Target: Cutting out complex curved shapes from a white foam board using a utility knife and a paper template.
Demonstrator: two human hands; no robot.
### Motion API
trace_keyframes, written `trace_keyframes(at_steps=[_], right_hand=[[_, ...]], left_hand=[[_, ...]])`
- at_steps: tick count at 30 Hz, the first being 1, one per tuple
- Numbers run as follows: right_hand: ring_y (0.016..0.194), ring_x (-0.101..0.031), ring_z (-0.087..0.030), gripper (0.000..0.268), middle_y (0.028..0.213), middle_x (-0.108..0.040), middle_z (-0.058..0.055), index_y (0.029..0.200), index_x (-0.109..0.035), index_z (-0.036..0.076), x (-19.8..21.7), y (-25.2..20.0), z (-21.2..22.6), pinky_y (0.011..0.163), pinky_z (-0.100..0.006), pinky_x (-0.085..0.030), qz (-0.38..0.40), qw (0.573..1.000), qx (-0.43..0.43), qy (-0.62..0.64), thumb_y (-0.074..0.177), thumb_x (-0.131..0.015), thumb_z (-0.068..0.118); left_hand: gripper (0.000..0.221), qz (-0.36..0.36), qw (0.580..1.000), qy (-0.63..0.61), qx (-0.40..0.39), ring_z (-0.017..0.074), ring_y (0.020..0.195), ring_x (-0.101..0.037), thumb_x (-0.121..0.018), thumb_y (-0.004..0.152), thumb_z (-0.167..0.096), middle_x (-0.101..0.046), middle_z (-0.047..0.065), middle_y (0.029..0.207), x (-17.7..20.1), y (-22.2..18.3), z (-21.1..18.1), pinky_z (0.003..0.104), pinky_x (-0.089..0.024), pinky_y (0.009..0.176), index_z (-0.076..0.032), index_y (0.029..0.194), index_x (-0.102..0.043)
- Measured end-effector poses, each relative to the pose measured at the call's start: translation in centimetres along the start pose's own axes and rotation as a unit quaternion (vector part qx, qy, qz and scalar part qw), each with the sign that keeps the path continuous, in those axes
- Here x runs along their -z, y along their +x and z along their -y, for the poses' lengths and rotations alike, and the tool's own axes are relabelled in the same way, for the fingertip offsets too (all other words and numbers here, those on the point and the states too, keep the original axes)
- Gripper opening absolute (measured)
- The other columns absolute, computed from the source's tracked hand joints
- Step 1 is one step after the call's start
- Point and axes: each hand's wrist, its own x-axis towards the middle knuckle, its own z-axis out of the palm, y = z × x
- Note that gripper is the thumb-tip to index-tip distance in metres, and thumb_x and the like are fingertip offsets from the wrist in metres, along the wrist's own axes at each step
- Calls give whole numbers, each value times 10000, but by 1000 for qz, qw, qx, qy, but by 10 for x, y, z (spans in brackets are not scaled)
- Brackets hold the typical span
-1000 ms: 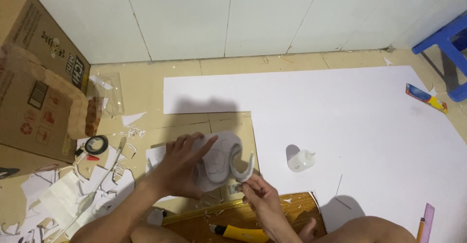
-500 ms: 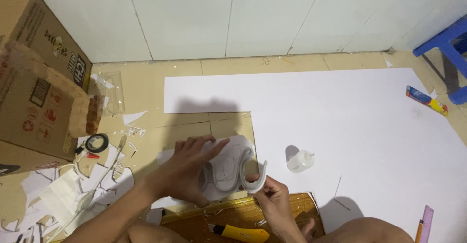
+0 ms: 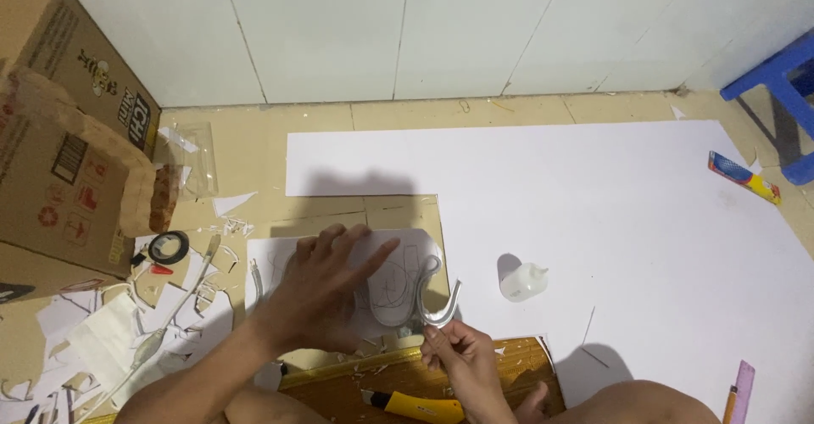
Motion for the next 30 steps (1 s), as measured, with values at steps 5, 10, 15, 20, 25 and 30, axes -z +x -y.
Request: trace_keyframes(at_steps=[5,10,15,20,25,30], right_hand=[[510,-544,-208,101,619,-639,-174,821,-681,-74,10,6,-19,490,-306,-445,6,999,-51,1,825,-609,-3],[661,-593,-31,238,648,-657,63,788,-739,193,5,-18,18,994,-511,-85,109,881,-216,-406,874,-609,373],[1141,-451,-231,497,1217,-494,-58,1138,-595,171,47,12,-54,1062,-466,-258,7,890,28,-456,676,-650,-4],[1366,-264,-117,620,1405,-374,155,1283,-412,521,-9,-31,29,1046,-689,182,-30,833,-158,-530,833,-480,100],[868,-529,-97,164,861,-568,45,999,-670,275,40,16,-159,811,-371,-430,127,741,189,-631,836,-650,278],[825,-560,-189,193,875,-572,-38,986,-604,161,57,36,-209,727,-398,-444,191,692,238,-654,863,-654,302]], left_hand=[[1472,13,997,69,-20,285,1060,-336,-898,137,-555,-361,97,1259,-14,-8,7,364,-298,760,-278,1421,-233],[1548,39,997,63,15,316,1101,-309,-957,135,-752,-314,109,1288,-32,-20,23,408,-291,773,-281,1421,-234],[1482,142,986,84,31,338,1093,-287,-946,300,-702,-255,134,1308,-52,-24,35,440,-301,810,-260,1445,-116],[1447,209,975,42,61,347,1143,-277,-869,360,-805,-254,140,1346,-62,-18,38,435,-292,849,-266,1452,-90],[1428,255,964,53,59,357,1137,-317,-985,292,-505,-270,127,1343,-81,-18,52,451,-310,880,-305,1438,-157],[1373,256,964,13,71,314,1082,-355,-937,259,-525,-319,112,1316,-79,-26,64,411,-283,884,-240,1417,-257]])
